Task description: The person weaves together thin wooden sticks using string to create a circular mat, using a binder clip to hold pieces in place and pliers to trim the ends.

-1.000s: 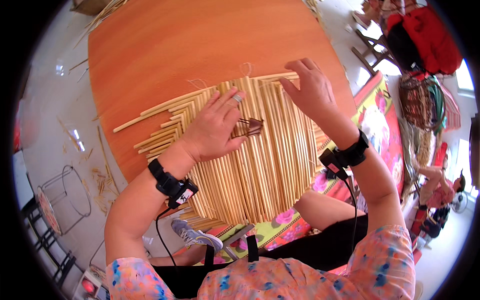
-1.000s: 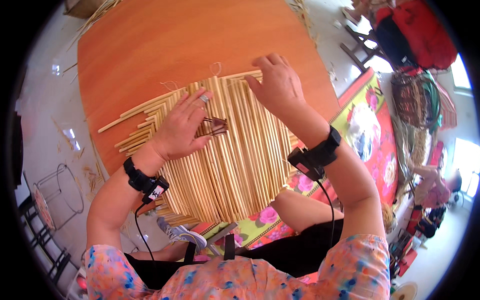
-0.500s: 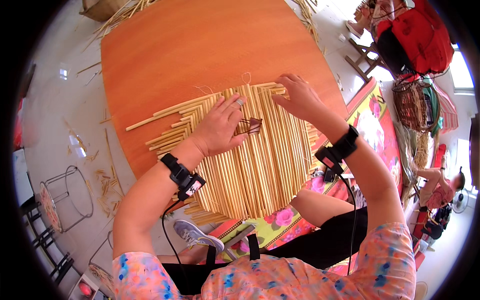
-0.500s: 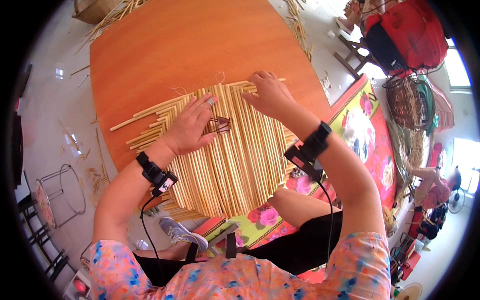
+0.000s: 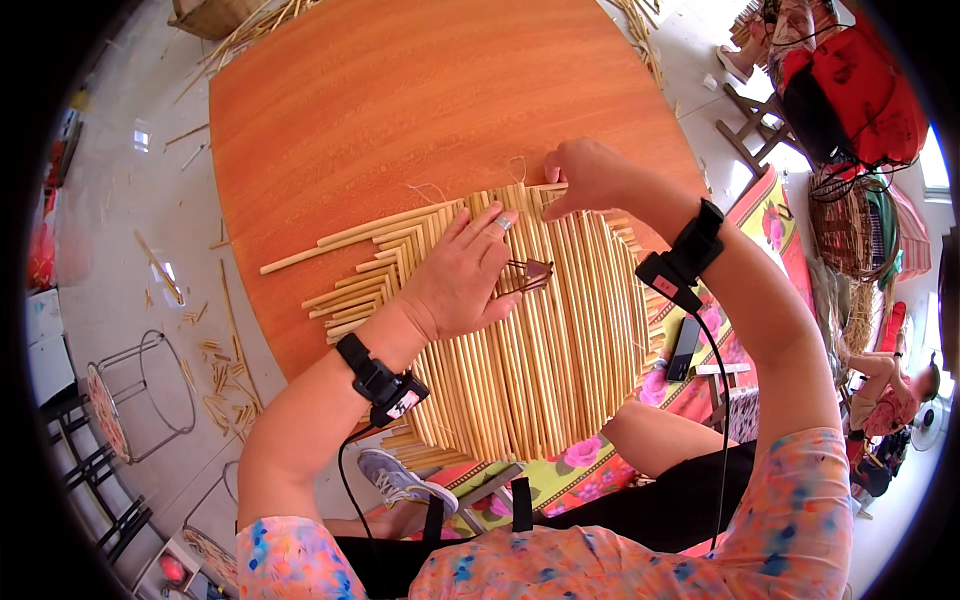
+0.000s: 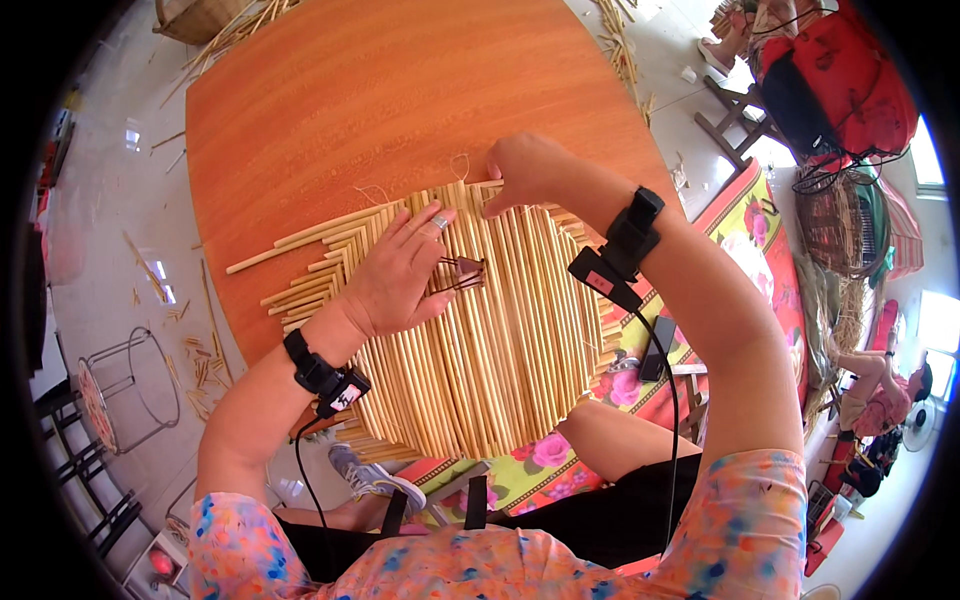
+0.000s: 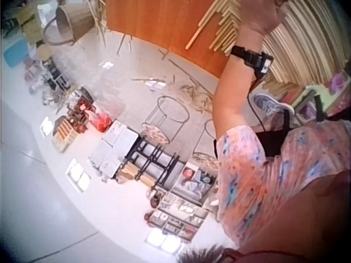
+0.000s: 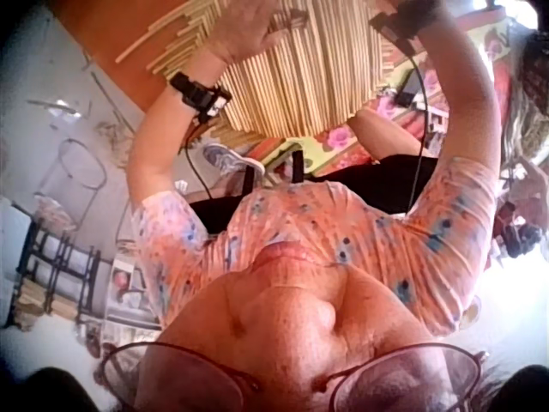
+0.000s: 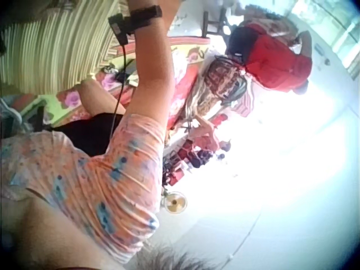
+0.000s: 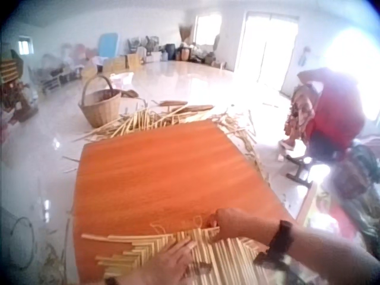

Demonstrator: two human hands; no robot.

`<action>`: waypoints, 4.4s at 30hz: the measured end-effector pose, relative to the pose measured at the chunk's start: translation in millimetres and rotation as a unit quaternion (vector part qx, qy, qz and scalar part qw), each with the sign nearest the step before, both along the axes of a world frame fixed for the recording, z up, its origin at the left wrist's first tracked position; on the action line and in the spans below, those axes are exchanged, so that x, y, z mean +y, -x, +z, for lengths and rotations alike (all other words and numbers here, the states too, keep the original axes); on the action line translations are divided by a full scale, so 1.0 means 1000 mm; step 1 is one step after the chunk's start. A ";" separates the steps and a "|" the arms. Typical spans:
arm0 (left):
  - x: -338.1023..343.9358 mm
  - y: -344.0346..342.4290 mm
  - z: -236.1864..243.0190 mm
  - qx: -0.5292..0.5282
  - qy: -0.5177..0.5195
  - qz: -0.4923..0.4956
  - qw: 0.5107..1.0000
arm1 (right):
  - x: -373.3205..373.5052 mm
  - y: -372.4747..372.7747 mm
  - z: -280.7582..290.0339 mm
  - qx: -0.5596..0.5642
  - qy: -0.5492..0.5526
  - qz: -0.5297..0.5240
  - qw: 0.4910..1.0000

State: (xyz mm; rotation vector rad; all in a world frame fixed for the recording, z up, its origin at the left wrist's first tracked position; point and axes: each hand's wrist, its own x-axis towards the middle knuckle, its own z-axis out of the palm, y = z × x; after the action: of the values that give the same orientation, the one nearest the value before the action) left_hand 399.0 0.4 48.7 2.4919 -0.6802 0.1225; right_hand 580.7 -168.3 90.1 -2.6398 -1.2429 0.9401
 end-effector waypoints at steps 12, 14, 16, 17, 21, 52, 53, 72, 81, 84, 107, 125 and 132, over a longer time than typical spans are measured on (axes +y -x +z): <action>-0.002 0.003 0.004 0.034 0.017 -0.013 0.999 | -0.001 0.004 -0.006 -0.032 0.031 0.044 0.998; -0.003 0.002 0.004 0.030 0.018 -0.005 0.999 | 0.002 0.006 -0.003 -0.023 0.052 0.045 0.997; -0.003 0.003 0.003 0.025 0.015 -0.001 1.000 | 0.006 0.009 0.002 0.012 0.062 0.019 0.998; -0.004 0.003 0.003 0.024 0.013 -0.004 1.000 | 0.007 0.011 0.004 0.029 0.067 0.006 0.997; -0.004 0.002 0.001 0.026 -0.004 0.006 1.000 | 0.006 0.013 0.005 0.015 0.053 0.009 0.998; 0.006 -0.003 0.005 0.002 0.126 0.036 0.991 | 0.003 0.038 -0.002 -0.070 0.063 -0.046 0.995; 0.014 -0.007 0.010 0.025 0.137 0.079 0.987 | 0.004 0.039 -0.004 -0.087 0.060 -0.044 0.993; 0.024 -0.105 0.039 0.494 0.194 0.109 0.840 | 0.005 0.033 0.000 -0.065 0.075 -0.055 0.994; 0.022 -0.105 0.052 0.512 0.153 0.134 0.834 | 0.001 0.032 -0.006 -0.076 0.057 -0.049 0.994; 0.021 -0.105 0.053 0.506 0.170 0.123 0.837 | 0.002 0.029 -0.006 -0.056 0.078 -0.044 0.994; 0.089 -0.153 0.111 0.356 -0.058 -0.074 0.930 | -0.007 0.027 -0.012 0.016 0.014 -0.010 1.000; 0.039 -0.199 0.095 0.499 -0.295 -0.206 0.788 | 0.009 0.026 0.012 0.021 -0.028 -0.003 0.999; 0.020 -0.193 0.088 0.467 -0.353 -0.212 0.782 | 0.014 0.024 0.011 0.017 -0.014 -0.008 1.000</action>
State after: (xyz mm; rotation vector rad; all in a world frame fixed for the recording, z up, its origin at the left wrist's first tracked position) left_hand 592.2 20.8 137.1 2.4571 -0.8789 -1.6946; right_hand 556.5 -153.8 101.6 -2.5975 -1.2169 0.9551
